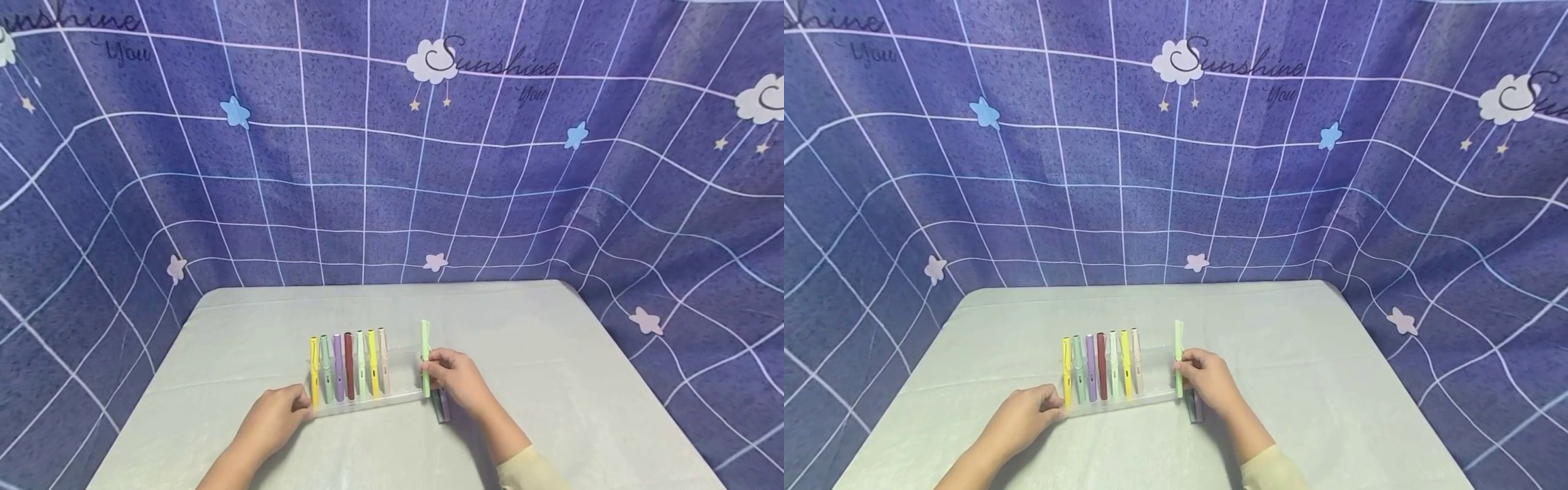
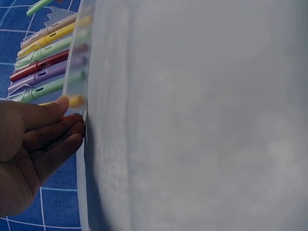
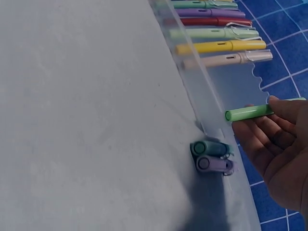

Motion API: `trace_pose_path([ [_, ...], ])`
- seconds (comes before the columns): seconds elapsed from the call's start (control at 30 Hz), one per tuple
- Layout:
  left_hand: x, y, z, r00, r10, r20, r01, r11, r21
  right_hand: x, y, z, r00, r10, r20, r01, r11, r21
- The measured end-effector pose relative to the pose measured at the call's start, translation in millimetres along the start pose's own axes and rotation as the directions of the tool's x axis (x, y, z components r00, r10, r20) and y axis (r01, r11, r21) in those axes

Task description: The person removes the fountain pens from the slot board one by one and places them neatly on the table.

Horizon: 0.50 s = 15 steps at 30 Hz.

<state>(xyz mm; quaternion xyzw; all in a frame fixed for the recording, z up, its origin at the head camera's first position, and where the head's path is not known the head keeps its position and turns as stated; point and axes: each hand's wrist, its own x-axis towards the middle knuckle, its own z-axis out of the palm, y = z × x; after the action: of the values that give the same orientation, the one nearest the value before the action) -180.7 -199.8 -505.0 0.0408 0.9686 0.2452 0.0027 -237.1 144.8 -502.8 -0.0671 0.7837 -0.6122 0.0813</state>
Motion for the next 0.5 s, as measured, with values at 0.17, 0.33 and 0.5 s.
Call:
trace_pose_path([
  [0.17,0.5,-1.4,1.1,1.000,-0.001,-0.002,0.001,1.000,0.002,-3,1,-9.3,1.000,0.014,-0.026,-0.014,1.000,0.014],
  [0.33,1.1,-1.7,3.1,1.000,-0.011,-0.008,0.011,1.000,0.002,-6,5,-20.6,0.998,0.024,-0.050,-0.024,1.000,0.006],
  [0.5,0.3,-1.2,1.9,1.000,-0.001,-0.010,0.001,1.000,-0.001,-10,9,-30.9,0.996,0.050,-0.080,-0.054,0.998,-0.044],
])
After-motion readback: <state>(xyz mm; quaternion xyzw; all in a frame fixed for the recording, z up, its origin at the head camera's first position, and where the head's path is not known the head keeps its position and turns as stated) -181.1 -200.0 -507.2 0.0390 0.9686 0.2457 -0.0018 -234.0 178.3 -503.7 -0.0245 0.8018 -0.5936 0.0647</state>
